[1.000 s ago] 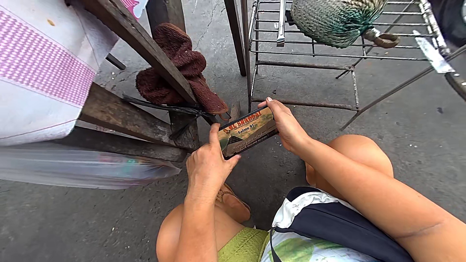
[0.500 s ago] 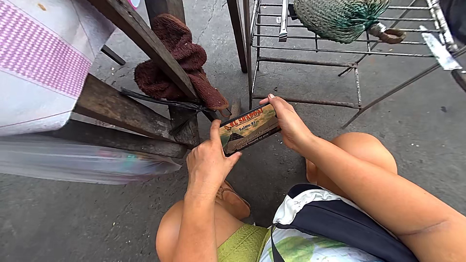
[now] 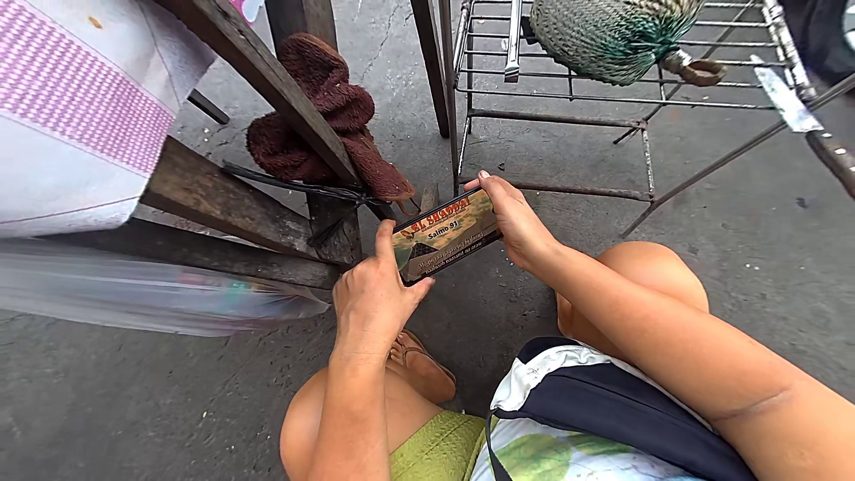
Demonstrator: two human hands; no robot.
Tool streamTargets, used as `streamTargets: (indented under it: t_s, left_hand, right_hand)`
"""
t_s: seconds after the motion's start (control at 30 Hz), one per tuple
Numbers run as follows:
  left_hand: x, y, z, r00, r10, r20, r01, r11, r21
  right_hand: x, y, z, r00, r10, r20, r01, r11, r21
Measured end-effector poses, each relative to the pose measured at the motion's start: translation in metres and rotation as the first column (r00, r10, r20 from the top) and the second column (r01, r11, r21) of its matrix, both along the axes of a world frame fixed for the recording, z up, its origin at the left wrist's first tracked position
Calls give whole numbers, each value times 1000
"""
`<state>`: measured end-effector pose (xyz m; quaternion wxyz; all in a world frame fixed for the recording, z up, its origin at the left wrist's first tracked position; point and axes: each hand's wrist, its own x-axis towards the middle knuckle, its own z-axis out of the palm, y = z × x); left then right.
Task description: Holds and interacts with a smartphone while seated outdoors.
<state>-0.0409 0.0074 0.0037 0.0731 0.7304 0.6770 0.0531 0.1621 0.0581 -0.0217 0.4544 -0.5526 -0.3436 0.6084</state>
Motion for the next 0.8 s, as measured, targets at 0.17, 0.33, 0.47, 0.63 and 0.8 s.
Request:
streamTargets:
  t_s: [0.17, 0.33, 0.47, 0.63, 0.8]
  left_hand:
    - [-2, -3, 1, 1000, 2, 9, -2, 1000, 9]
    - [-6, -5, 0, 1000, -21, 9, 20, 998, 57]
    - [-7, -5, 1, 1000, -27, 6, 26, 998, 65]
    - [-6, -6, 1, 1000, -12, 17, 10, 997, 72]
    - [-2, -3, -1, 999, 4, 51, -9, 996, 84]
  right_hand:
    - [1, -11, 7, 1000, 24, 18, -24, 1000, -9]
    - [1, -10, 9, 999, 22, 32, -22, 1000, 9]
    - [0, -3, 7, 1000, 22, 16, -23, 998, 56]
    - [1, -4, 8, 999, 27, 29, -29, 998, 56]
    - [2, -2, 8, 1000, 12, -15, -11, 999, 47]
